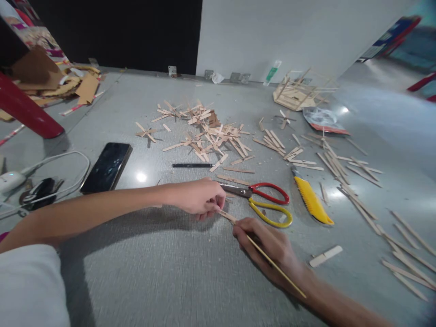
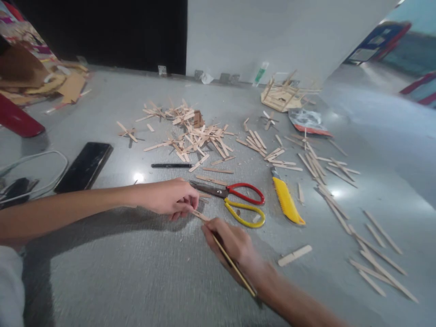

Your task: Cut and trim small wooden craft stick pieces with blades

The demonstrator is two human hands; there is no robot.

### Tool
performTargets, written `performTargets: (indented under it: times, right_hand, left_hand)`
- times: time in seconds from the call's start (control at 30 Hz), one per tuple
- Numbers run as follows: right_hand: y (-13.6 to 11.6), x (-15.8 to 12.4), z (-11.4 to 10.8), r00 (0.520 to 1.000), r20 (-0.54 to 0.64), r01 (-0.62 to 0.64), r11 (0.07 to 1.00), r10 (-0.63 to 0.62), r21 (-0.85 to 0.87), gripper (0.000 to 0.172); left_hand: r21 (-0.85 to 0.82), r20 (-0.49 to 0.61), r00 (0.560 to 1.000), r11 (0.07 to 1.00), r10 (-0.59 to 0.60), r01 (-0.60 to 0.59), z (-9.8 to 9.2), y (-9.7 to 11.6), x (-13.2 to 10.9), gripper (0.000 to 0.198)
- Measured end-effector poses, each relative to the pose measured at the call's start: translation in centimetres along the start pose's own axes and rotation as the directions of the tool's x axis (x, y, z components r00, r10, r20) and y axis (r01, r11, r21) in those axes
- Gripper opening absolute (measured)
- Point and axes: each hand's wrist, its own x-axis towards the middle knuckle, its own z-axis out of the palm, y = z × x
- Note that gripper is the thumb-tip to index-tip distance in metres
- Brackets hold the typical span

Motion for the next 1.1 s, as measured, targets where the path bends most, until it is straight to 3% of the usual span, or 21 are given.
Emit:
performTargets:
  times: [0.33, 1.1]
  right_hand:
    - [1.0, -0.1, 0.0, 0.99, 0.031, -0.142, 0.978, 0.139, 0.154, 0.02]
    - [-0.4, 0.8, -0.5, 0.995, 0.056, -0.082, 0.994, 0.078, 0.069, 0.025]
  left_hand:
    - [-0.011, -0.002, 1.0, 1.0, 0.016, -0.016, 0.0, 0.2, -0.1, 0.017]
    - [-0.035, -0.01, 1.0, 0.999, 0.02, -0.021, 0.0, 0.0, 0.1, 0.02]
